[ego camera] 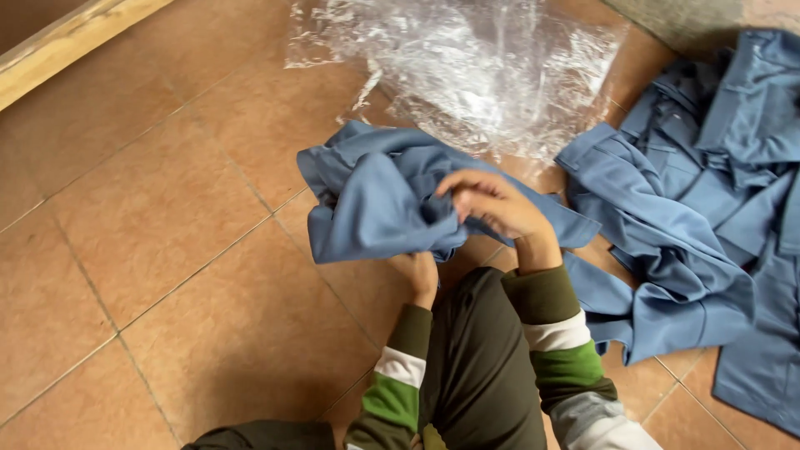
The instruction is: The person picks up a pair of blue trousers from a pile, spreads them out on the floor, and folds them into a compact rectangle.
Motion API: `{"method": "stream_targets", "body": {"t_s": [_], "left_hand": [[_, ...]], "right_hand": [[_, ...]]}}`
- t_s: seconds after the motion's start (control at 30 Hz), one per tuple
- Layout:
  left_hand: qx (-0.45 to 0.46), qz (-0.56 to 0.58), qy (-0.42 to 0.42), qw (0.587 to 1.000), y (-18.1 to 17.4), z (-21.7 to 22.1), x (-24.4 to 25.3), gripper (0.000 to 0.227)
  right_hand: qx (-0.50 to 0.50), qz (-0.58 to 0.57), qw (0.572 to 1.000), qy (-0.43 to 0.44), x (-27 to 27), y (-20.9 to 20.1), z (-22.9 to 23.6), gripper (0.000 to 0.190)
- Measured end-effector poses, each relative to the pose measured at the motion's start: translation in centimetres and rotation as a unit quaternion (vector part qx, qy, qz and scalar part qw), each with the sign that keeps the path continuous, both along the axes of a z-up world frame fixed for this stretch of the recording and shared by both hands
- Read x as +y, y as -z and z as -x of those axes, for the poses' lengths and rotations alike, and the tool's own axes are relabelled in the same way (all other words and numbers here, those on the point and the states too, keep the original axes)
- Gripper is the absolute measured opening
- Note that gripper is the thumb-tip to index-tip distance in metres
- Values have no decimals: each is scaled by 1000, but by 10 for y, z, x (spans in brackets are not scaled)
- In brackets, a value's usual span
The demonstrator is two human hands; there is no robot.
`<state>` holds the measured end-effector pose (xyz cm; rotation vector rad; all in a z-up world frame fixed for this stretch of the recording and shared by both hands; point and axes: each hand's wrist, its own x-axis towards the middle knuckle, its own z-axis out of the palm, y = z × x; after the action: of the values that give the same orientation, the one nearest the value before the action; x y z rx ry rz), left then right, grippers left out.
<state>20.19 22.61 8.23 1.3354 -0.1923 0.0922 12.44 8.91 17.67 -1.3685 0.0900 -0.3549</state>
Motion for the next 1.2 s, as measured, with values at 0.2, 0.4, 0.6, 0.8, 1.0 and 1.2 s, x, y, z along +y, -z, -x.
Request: {"method": "stream_targets", "body": {"t_s": [0.2,0.4,0.6,0.8,1.0,1.2], "left_hand": [[-21,47,-79,996,35,-45,50,61],[-53,-5,-98,994,45,-82,107,51],[-134,-82,-155,975,-24,-108,184,57],[-134,-141,-178,965,-49,-145,267,28],[-74,-88,-184,976,-61,-163,304,22],[-93,30,11,995,-76,-146,287,23]], "right_hand": [[181,185,948,184,29,39,-52,82],[194,-27,980,27,103,55,-113,68],[172,-94,980,43,127,102,-152,56],[205,6,978,27,155,127,-177,57],[26,354,931,89,193,113,-182,76],[-52,363,924,-107,295,56,-176,125]]}}
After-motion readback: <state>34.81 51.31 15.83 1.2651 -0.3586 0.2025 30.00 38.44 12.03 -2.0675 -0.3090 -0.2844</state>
